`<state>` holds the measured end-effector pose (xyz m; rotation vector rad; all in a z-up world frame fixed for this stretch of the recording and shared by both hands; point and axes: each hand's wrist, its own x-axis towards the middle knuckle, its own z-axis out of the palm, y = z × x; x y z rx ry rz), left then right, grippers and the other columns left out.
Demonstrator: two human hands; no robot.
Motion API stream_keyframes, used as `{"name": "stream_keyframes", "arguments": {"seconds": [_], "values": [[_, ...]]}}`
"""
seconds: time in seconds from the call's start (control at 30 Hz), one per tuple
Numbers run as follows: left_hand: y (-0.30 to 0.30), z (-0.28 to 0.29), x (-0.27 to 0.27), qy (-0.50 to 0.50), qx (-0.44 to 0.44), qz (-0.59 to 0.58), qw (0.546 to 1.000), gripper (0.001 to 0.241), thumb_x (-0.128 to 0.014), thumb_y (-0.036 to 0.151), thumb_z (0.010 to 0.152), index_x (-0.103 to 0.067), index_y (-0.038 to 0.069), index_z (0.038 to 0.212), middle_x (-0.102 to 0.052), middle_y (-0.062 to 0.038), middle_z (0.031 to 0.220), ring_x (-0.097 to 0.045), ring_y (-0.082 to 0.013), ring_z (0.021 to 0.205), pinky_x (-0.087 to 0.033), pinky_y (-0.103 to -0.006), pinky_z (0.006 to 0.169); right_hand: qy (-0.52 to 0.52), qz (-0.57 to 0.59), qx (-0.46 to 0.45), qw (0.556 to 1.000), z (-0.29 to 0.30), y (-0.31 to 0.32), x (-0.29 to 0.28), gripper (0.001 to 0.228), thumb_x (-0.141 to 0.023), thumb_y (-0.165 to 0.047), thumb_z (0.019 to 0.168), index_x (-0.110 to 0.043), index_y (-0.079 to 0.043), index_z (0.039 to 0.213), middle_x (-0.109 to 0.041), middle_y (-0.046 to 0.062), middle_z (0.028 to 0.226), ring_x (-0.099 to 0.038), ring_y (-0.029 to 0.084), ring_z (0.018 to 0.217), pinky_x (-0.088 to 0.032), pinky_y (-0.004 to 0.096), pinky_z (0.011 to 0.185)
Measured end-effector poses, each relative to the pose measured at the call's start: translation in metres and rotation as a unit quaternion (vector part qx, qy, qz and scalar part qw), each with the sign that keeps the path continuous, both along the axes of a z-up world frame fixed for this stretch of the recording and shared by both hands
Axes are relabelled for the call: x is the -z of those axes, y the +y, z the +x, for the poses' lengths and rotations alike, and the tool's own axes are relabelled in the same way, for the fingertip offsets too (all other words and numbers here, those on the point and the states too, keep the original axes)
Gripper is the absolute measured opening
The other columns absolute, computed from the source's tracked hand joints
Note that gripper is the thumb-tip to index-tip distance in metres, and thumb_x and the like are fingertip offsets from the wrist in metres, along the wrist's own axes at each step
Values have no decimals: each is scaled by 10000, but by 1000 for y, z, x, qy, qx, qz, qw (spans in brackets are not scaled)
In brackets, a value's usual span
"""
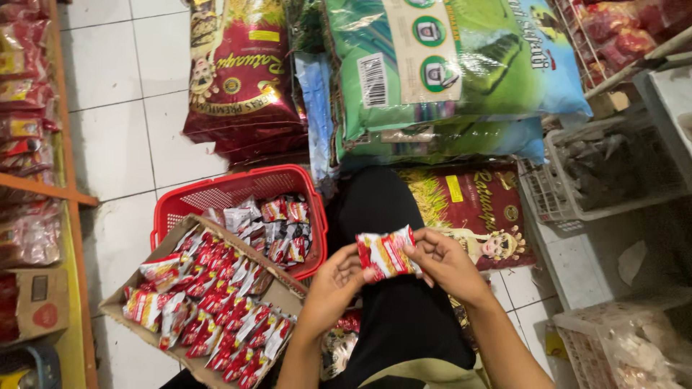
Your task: The person sorts small sachets between a cardboard box and a red plastic basket by hand, occasionally moving the items one at a time or in groups.
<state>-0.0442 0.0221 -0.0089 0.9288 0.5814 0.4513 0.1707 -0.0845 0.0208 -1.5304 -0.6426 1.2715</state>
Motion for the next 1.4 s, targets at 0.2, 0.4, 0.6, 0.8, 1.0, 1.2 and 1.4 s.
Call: {"name": "stream_keyframes", "arguments": {"seconds": [0.2,0.4,0.6,0.8,1.0,1.2,1.4], "values": [[25,-30,-12,49,-174,66,981,377,-688,101,997,-646,-81,1324,-734,-107,1175,-680,-154,1075,-529,-308,990,-3,58,-79,995,-23,43,-16,190,-626,-165,996,-629,-25,1124,-689,6,766,-644,70,577,-435,203,487],[33,-93,-28,8,-288,129,949,478,-771,81,893,-583,-48,1313,-698,-99,1185,-678,-162,1059,-559,-346,948,49,128,-267,954,-91,110,-5,211,-654,-149,1025,-570,1,1149,-715,80,968,-725,135,836,-568,247,710],[36,-164,-6,187,-351,296,869,441,-801,70,909,-671,17,1328,-742,-108,1277,-719,-205,1151,-582,-338,979,-198,259,-357,875,-163,166,-11,722,-824,-150,849,-473,-62,1473,-598,152,1288,-661,233,980,-590,325,751],[29,-169,23,277,-350,301,843,574,-787,55,823,-588,51,1362,-735,-113,1247,-712,-228,1202,-585,-335,914,-288,358,-476,750,-191,182,-9,622,-796,-147,884,-553,-64,1450,-683,149,1279,-700,293,1068,-539,404,922],[23,-182,11,237,-356,352,833,412,-762,76,887,-670,72,1289,-676,-128,1285,-704,-268,1124,-613,-327,906,-328,250,-513,753,-175,180,5,370,-760,-202,873,-688,-53,1204,-717,136,1066,-717,290,931,-572,394,820],[28,-201,3,353,-446,251,783,259,-729,201,955,-735,115,1199,-724,-68,1166,-707,-209,1001,-599,-323,807,-443,296,-523,665,-189,165,44,254,-747,-222,864,-651,-37,1010,-681,145,940,-668,368,898,-545,459,779],[31,-224,2,463,-444,372,671,326,-790,162,884,-709,114,1195,-702,-69,1212,-621,-288,1142,-499,-418,991,-587,189,-557,557,-203,160,83,232,-632,-126,875,-585,-6,1067,-626,134,1031,-652,325,969,-543,415,803]]}}
